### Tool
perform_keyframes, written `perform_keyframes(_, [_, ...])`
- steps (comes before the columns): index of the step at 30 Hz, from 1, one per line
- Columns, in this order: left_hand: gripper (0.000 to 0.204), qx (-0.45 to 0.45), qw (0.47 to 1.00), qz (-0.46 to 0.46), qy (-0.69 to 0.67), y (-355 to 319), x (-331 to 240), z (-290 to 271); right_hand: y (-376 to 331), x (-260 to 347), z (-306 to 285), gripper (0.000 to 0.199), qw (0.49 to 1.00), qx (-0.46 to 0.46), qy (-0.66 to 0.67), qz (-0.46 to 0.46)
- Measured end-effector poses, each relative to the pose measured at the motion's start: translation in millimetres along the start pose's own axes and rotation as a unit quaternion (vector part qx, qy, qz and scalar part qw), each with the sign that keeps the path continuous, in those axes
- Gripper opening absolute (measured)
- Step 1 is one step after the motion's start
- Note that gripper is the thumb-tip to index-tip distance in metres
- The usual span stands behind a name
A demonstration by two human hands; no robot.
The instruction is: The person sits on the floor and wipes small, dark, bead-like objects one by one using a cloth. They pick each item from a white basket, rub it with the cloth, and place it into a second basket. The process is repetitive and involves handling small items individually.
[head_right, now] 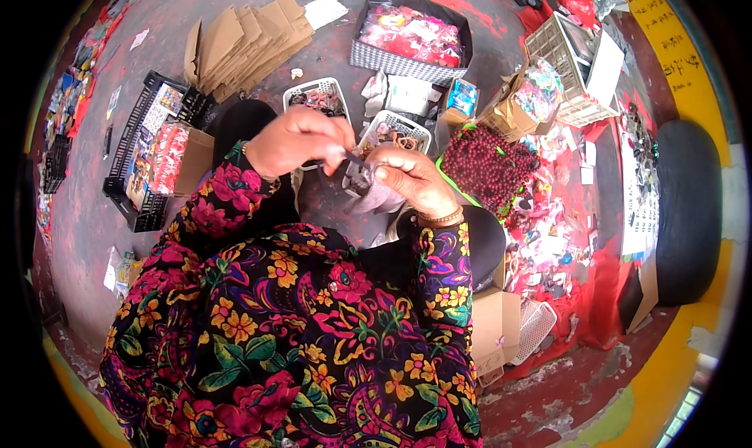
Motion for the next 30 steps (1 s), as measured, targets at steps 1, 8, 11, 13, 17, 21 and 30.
perform_keyframes(1, [0.014, -0.034, 0.998, 0.003, -0.057, -4.0, 1.2, -10.2, -0.8, -1.8, -2.6, 0.019, 1.000, -0.015, 0.012, 0.010])
perform_keyframes(8, [0.019, -0.091, 0.951, 0.078, -0.286, -5.2, 15.4, -31.5, -5.4, -19.0, -30.4, 0.014, 0.983, -0.178, 0.048, 0.026])
perform_keyframes(11, [0.022, -0.126, 0.950, 0.056, -0.280, -1.5, 20.2, -38.8, -14.9, -22.7, -62.3, 0.014, 0.940, -0.307, 0.151, -0.003])
perform_keyframes(13, [0.023, -0.150, 0.945, 0.058, -0.284, -0.1, 18.4, -46.3, -32.4, -23.1, -89.7, 0.015, 0.914, -0.377, 0.153, 0.013])
perform_keyframes(17, [0.020, -0.187, 0.957, 0.009, -0.220, 3.6, 27.2, -62.1, -77.4, 6.8, -116.3, 0.015, 0.855, -0.505, 0.112, -0.017])
perform_keyframes(21, [0.013, -0.113, 0.984, -0.091, 0.107, 29.5, 72.7, -65.6, -113.5, 26.7, -124.0, 0.021, 0.848, -0.515, 0.117, -0.056])
perform_keyframes(30, [0.013, -0.052, 0.832, -0.103, 0.542, 61.3, 153.2, -55.5, -151.9, 1.1, -139.7, 0.019, 0.766, -0.614, 0.182, -0.053])
Point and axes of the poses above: each hand's wrist, its own y-axis towards the middle knuckle, its own z-axis out of the palm, x = y × z, the point moved 9 cm from there along y, towards the middle knuckle, and after that the axes turned 5 degrees about y, right-handed, at the moved point
